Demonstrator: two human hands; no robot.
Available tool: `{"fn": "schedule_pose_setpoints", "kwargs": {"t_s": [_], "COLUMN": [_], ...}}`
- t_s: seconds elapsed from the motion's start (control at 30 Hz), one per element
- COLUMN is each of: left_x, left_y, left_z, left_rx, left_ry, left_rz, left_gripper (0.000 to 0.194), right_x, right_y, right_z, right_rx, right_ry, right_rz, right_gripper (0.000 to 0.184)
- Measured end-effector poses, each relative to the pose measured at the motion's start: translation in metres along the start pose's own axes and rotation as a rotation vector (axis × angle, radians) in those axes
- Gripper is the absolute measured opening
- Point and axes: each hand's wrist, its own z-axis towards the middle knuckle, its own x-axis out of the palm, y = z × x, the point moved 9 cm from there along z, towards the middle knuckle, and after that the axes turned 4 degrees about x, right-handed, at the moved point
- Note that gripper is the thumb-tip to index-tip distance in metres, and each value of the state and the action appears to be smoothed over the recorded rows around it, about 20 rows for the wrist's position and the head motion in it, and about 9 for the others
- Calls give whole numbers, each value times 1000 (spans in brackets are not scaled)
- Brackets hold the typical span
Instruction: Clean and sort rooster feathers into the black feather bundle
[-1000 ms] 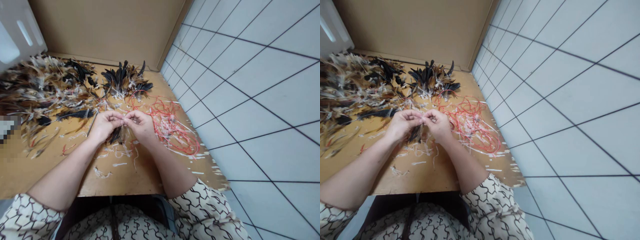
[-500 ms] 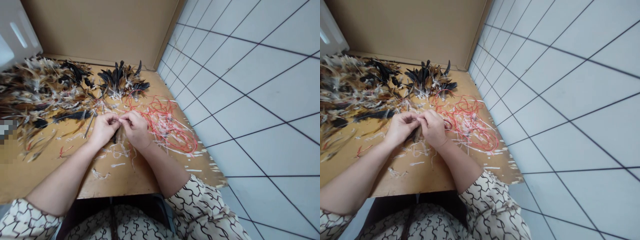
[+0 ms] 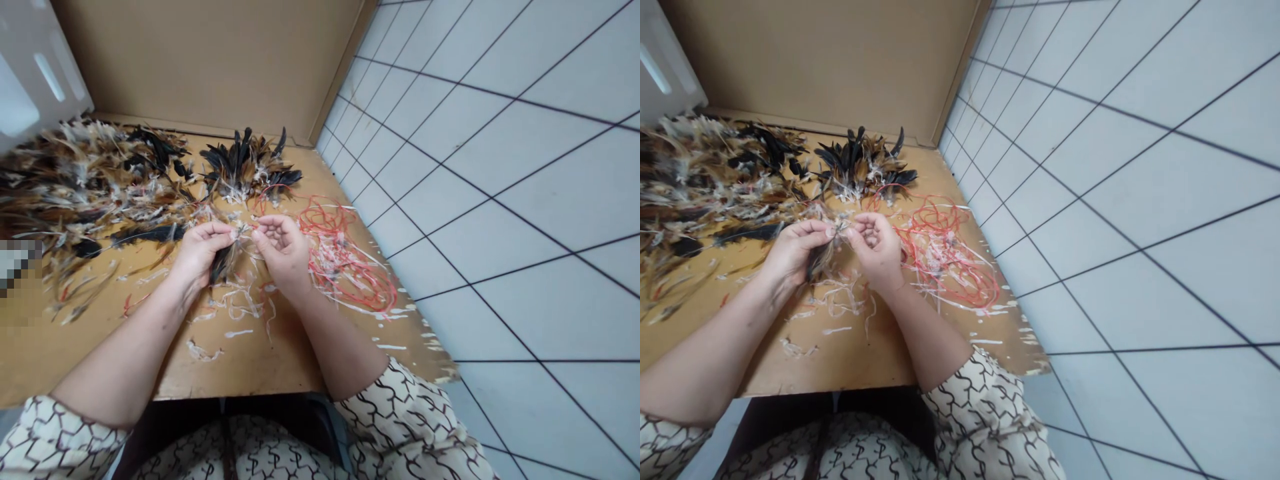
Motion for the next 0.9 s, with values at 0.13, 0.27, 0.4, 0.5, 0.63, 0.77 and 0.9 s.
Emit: {"fn": "schedule_pose_setpoints", "kwargs": {"t_s": [0.13, 0.27, 0.4, 0.5, 0.63, 0.77, 0.9], "left_x": [1, 1, 1, 2, 4, 4, 5], "left_y": [3, 4, 5, 5, 8, 12, 15], "left_z": [-2, -2, -2, -4, -6, -6, -5], "left_rx": [-64, -85, -97, -100, -134, -196, -209], "left_ry": [1, 14, 14, 12, 3, -14, 1], "left_rz": [-46, -73, -54, -37, -60, -124, -152], "left_gripper": [19, 17, 15, 13, 11, 12, 15], "right_x": [5, 15, 19, 17, 18, 25, 25], "right_y": [-8, -8, 2, 14, 30, 42, 48], "right_z": [2, -1, -2, -4, -11, -19, -23], "right_rx": [79, 130, 46, -90, -258, -420, -506], "right_ry": [83, 190, 228, 194, 137, 120, 91], "right_rz": [14, 56, -83, -284, -473, -603, -590], "right_gripper": [17, 16, 11, 21, 25, 24, 24]}}
